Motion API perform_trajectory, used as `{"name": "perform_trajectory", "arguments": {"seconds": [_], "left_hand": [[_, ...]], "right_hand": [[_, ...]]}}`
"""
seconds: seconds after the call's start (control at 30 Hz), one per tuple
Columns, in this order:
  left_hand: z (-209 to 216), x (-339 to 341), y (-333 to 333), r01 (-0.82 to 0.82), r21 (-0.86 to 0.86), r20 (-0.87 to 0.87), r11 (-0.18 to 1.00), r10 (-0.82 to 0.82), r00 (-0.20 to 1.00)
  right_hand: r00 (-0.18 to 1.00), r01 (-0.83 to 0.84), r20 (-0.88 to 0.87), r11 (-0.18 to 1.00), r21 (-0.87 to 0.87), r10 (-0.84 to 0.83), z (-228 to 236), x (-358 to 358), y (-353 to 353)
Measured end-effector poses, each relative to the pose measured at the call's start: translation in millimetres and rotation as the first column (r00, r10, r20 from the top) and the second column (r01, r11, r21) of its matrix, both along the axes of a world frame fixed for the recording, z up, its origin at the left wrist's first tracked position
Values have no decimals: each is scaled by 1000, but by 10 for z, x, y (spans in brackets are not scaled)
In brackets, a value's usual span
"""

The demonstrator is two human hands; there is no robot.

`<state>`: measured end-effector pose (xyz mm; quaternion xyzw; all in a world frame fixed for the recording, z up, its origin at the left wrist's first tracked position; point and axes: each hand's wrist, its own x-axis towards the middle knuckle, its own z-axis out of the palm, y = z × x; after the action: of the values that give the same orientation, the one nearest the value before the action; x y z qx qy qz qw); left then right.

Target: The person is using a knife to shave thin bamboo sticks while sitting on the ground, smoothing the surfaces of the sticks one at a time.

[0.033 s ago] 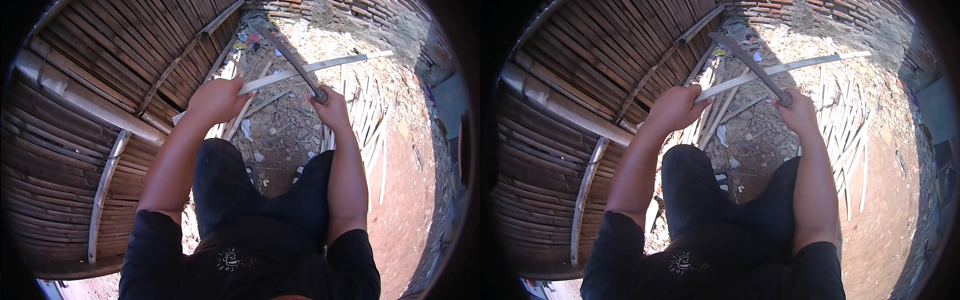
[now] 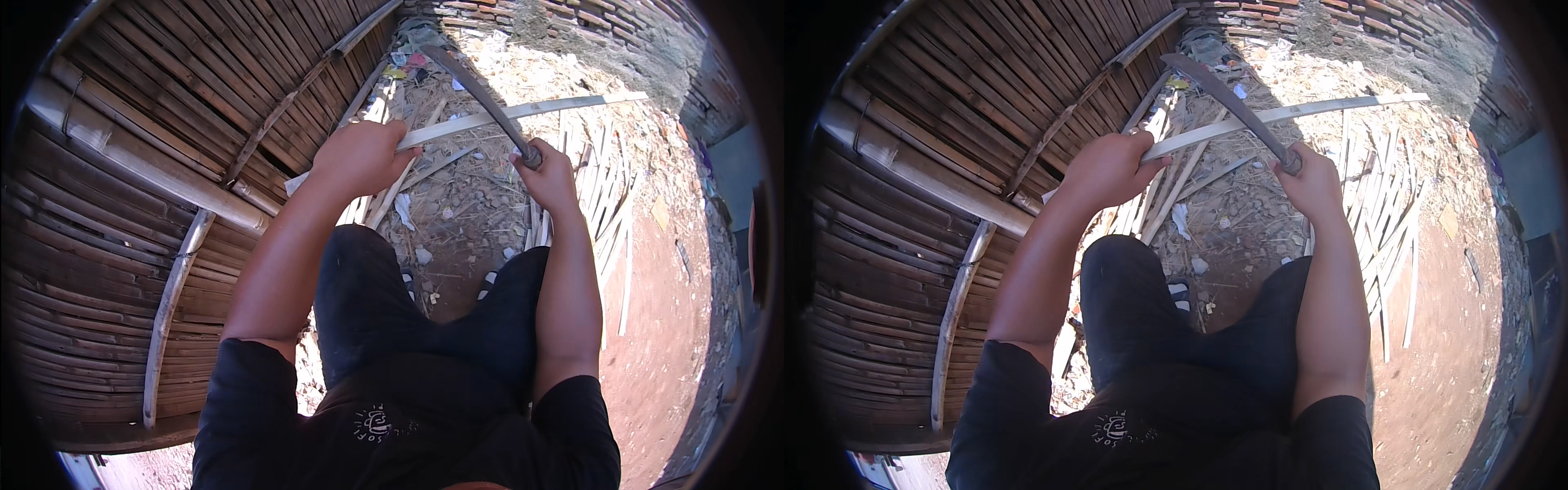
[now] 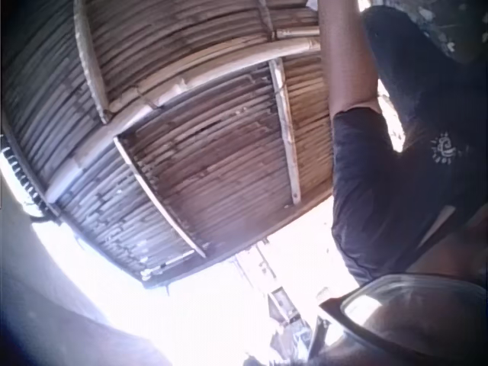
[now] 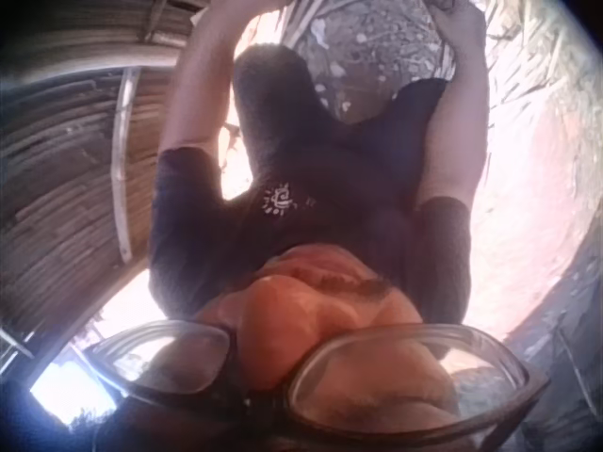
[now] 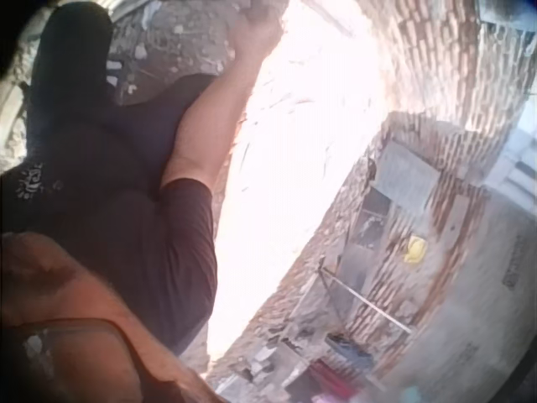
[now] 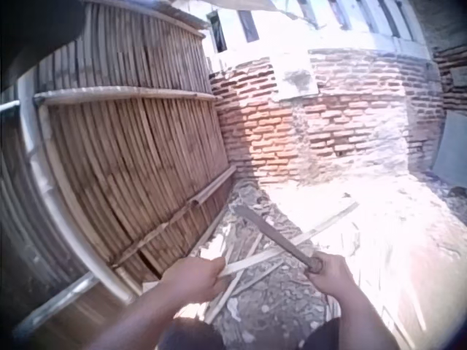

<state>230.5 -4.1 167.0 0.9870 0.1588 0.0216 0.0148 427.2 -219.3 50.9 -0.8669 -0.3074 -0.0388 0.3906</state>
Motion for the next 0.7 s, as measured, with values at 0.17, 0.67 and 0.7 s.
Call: {"name": "perform_trajectory", "arguments": {"seconds": [0.17,0.67,0.7], "left_hand": [[251,385,-149,155,171,-15,973,-155,988],[447,523,-145,204,354,113,913,-258,959],[433,510,-145,199,357,128,913,-259,957]], "right_hand": [[977,179,-155,956,231,-145,-204,431,-205],[946,268,-264,914,304,-189,-44,316,-310],[952,234,-261,928,289,-159,-47,291,-282]]}}
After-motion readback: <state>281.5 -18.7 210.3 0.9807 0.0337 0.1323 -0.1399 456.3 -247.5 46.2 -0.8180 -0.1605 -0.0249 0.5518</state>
